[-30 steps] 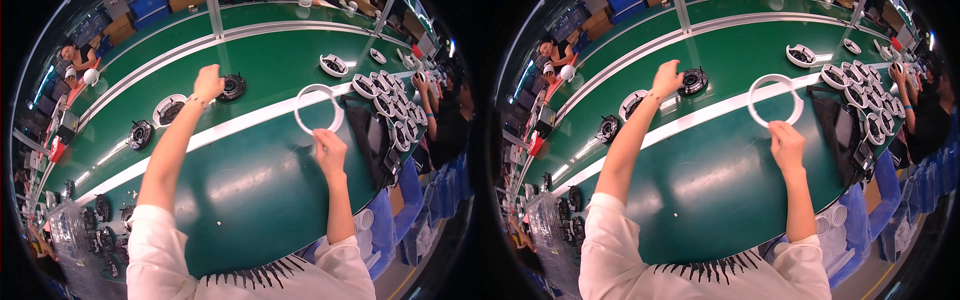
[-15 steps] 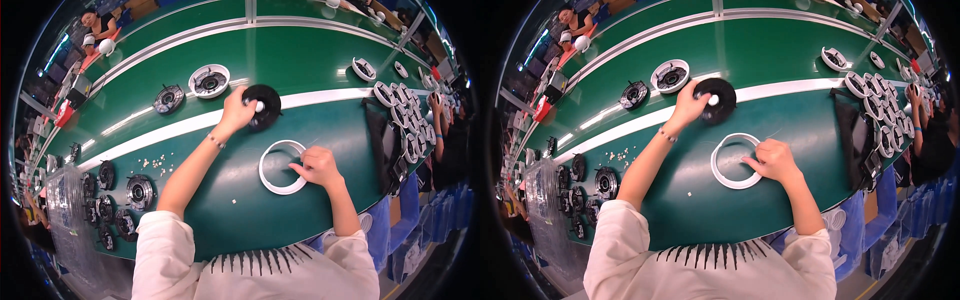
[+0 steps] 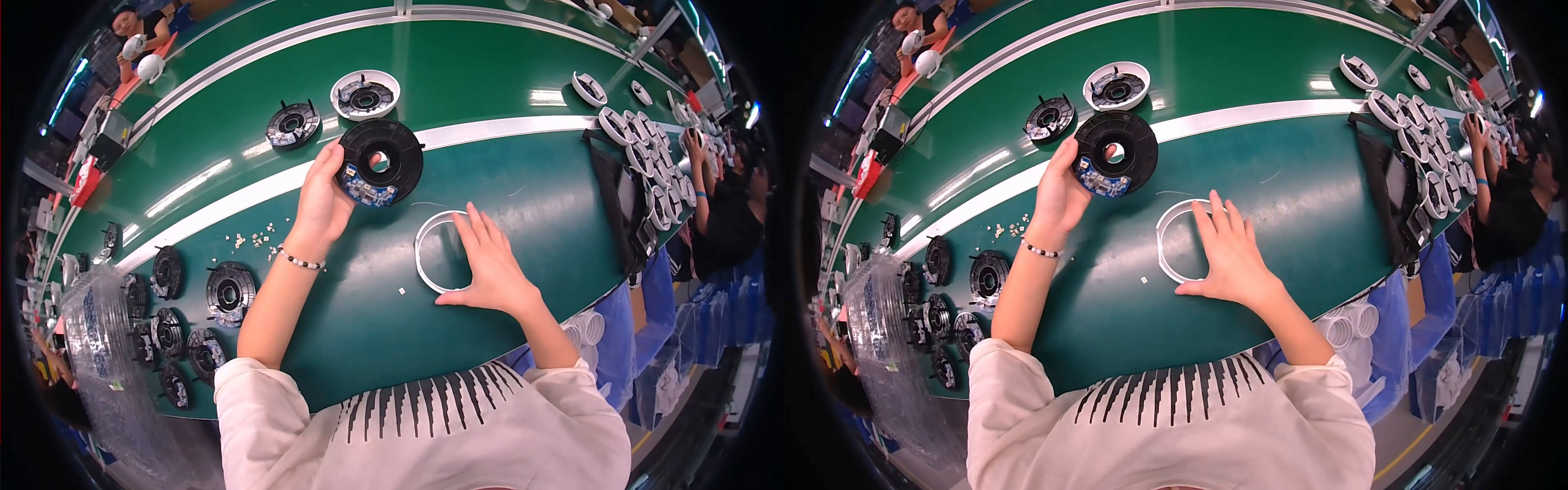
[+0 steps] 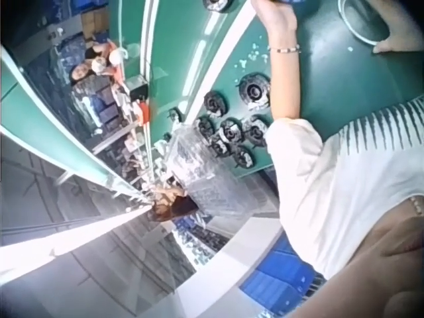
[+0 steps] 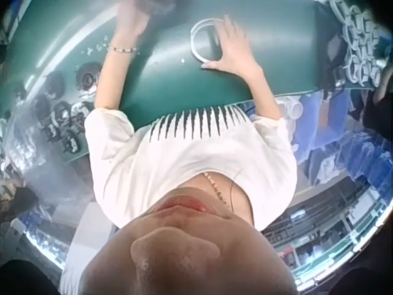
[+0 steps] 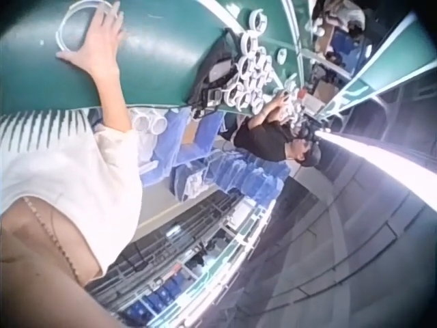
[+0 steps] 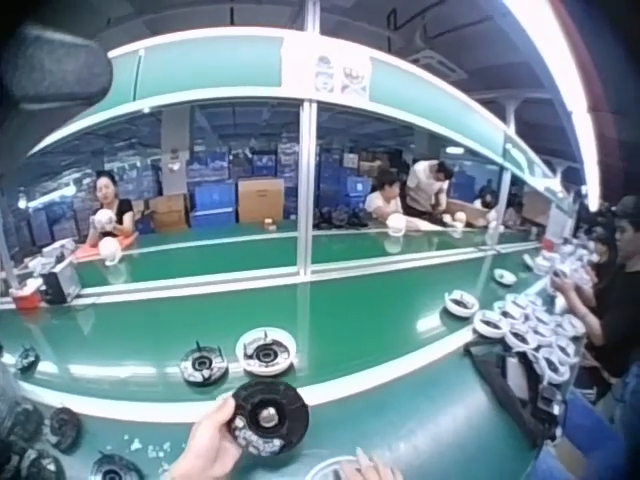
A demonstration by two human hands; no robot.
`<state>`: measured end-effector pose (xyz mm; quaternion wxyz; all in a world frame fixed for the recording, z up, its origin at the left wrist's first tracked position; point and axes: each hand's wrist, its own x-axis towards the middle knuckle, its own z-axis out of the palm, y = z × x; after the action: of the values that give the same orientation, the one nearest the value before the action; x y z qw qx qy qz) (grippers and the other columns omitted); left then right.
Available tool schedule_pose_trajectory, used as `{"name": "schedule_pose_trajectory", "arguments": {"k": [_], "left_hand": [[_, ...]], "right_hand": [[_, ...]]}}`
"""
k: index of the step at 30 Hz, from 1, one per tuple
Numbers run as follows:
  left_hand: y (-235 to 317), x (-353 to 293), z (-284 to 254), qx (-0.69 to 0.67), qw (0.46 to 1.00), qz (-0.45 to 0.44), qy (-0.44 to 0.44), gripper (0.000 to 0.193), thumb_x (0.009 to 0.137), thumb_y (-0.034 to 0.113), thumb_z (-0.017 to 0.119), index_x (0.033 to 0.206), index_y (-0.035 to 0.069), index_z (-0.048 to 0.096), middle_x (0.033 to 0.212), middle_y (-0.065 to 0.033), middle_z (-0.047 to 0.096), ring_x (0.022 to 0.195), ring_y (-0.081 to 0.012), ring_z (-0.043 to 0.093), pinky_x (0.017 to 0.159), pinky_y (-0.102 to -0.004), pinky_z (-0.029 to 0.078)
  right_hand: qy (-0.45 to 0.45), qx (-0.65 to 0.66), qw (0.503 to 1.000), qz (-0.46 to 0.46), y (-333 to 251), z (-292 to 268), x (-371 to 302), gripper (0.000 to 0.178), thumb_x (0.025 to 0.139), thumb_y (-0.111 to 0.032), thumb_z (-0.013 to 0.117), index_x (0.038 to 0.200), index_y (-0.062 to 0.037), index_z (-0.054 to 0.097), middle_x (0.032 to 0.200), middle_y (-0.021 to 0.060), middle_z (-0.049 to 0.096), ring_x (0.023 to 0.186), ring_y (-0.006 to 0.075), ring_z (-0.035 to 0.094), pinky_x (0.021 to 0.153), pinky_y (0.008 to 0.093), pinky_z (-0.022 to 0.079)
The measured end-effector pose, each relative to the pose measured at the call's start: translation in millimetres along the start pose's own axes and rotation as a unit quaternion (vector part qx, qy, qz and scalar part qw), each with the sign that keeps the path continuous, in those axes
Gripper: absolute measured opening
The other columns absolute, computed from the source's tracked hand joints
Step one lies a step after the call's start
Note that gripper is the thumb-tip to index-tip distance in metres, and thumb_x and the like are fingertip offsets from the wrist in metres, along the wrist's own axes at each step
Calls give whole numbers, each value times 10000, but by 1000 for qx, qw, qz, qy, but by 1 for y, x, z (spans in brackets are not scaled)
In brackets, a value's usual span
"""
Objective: Assembling circular LED light fixture components on a production line.
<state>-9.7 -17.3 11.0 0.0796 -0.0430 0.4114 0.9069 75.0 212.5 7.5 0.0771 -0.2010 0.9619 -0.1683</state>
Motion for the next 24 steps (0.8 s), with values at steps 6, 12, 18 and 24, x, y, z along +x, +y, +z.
{"name": "schedule_pose_trajectory", "arguments": {"k": [6,12,18,24], "left_hand": [[2,-13,5,-20,997,43,-60,515,774,27,349,1281,48,262,1238,-141,380,1106,-249,441,862,-448,416],[-15,-23,8,-94,989,28,-114,463,814,182,385,1244,26,318,1185,-134,442,1068,-241,467,886,-420,403],[-28,-30,24,-26,995,91,-18,390,813,109,362,1183,-15,378,1100,-134,510,1033,-213,494,891,-358,413],[-23,-35,22,-112,989,85,-50,502,691,33,339,1189,-22,364,1140,-153,475,1044,-226,485,890,-419,415]], "right_hand": [[137,198,970,-24,10,-5,3,1036,507,-317,790,1297,6,201,1295,220,262,1214,344,263,973,416,289],[223,678,700,-16,-9,7,37,880,636,-102,701,1312,-26,142,1282,170,278,1191,263,293,906,406,376],[242,743,623,-34,-34,19,42,884,675,-284,706,1299,3,150,1266,160,304,1182,244,313,879,361,391],[220,754,618,-31,-38,0,33,983,670,-643,538,1310,-12,141,1324,195,219,1221,305,268,924,514,333]]}}
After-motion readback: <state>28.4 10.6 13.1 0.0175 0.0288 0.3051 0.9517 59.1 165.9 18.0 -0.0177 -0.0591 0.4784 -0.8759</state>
